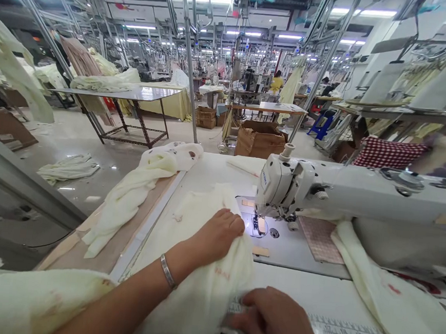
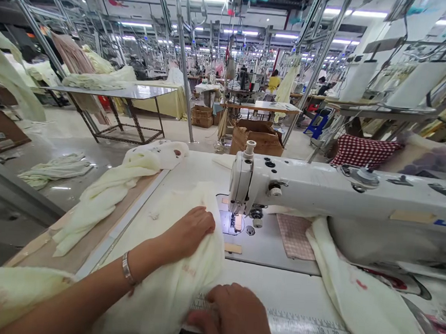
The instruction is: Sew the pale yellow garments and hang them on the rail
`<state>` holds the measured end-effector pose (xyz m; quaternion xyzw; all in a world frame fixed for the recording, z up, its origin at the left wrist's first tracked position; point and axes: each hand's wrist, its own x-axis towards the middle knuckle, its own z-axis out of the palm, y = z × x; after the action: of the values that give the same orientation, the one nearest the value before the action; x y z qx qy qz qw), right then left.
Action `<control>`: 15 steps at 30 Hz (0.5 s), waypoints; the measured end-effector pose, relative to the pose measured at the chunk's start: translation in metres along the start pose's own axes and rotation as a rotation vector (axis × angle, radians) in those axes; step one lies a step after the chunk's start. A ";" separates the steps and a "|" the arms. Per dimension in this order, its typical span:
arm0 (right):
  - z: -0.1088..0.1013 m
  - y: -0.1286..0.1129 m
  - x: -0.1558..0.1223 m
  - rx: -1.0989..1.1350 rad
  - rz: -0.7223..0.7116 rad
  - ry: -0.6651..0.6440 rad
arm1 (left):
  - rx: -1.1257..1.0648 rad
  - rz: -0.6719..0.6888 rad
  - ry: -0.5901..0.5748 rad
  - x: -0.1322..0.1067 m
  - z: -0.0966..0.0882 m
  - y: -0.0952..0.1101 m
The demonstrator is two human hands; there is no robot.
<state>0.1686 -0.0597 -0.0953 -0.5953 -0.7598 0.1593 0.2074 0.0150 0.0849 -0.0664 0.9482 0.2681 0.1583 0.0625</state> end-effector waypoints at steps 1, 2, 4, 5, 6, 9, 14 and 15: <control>0.006 -0.007 0.003 0.055 0.054 -0.010 | 0.005 0.016 -0.005 0.001 0.000 0.001; 0.012 -0.013 0.006 0.110 0.102 -0.017 | 0.011 0.030 -0.010 0.002 0.000 0.002; 0.021 -0.024 0.011 0.181 0.151 -0.016 | 0.021 0.048 -0.020 0.001 0.003 0.002; 0.024 -0.028 0.012 0.229 0.158 -0.008 | 0.023 0.051 -0.023 0.000 0.005 0.002; 0.025 -0.031 0.012 0.339 0.180 -0.002 | 0.023 0.050 -0.023 -0.002 0.007 0.000; 0.024 -0.035 0.008 1.038 0.390 -0.013 | 0.011 0.030 -0.004 -0.007 0.012 -0.004; 0.026 -0.035 -0.008 1.407 0.599 -0.026 | -0.010 0.039 0.041 -0.009 0.015 -0.005; 0.028 -0.034 -0.013 1.378 0.604 -0.038 | -0.010 0.052 0.040 -0.009 0.015 -0.005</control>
<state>0.1281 -0.0804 -0.1044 -0.5106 -0.2953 0.6587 0.4671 0.0102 0.0833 -0.0843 0.9512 0.2437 0.1803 0.0577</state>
